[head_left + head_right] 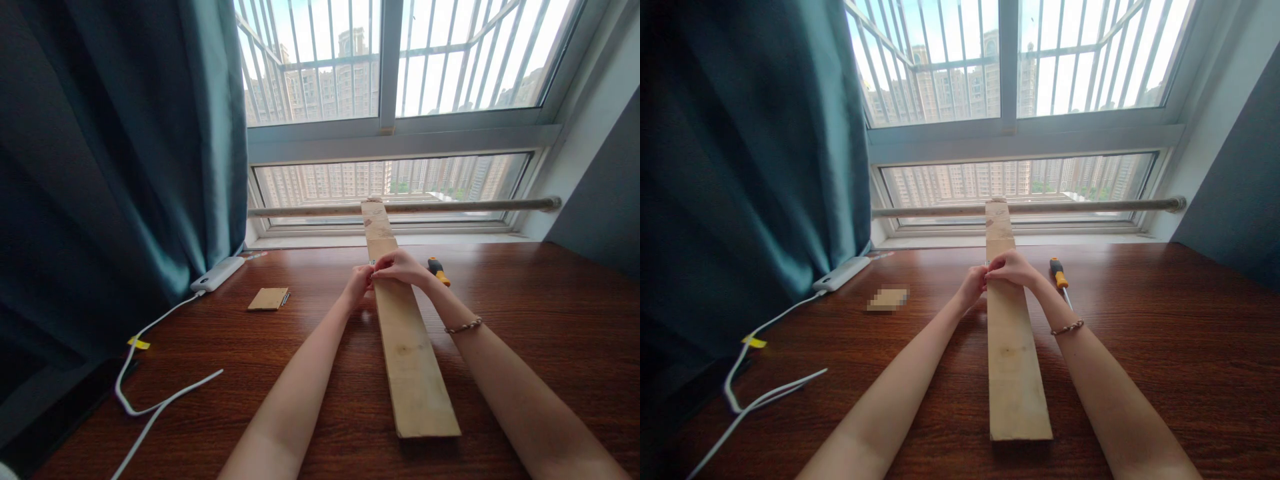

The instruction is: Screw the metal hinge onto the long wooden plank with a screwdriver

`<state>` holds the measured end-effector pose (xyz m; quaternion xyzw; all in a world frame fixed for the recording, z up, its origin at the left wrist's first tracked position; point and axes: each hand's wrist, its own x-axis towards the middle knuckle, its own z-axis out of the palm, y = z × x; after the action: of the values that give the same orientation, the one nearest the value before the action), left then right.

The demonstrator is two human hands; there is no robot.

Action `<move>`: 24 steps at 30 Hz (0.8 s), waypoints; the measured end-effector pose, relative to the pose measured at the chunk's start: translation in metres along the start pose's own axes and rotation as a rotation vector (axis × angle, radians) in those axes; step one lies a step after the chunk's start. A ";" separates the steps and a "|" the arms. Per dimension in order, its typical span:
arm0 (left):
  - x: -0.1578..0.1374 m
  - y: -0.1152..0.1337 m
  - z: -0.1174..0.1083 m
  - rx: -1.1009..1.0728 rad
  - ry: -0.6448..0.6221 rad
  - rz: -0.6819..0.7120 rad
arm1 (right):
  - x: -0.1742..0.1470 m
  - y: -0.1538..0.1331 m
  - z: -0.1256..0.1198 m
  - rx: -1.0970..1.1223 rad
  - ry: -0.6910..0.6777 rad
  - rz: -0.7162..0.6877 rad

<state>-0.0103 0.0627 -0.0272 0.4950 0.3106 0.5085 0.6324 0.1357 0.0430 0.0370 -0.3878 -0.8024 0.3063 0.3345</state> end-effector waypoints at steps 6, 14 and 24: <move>-0.002 0.003 0.002 -0.002 -0.002 -0.006 | 0.000 0.000 0.000 0.001 -0.009 0.002; 0.000 -0.001 0.000 -0.014 -0.018 0.008 | 0.004 0.007 -0.005 -0.012 -0.114 -0.021; -0.001 0.000 -0.001 0.004 -0.034 0.013 | -0.002 -0.002 -0.007 0.133 -0.058 0.005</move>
<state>-0.0114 0.0623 -0.0274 0.5068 0.2976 0.5037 0.6332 0.1407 0.0422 0.0419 -0.3577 -0.7888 0.3708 0.3351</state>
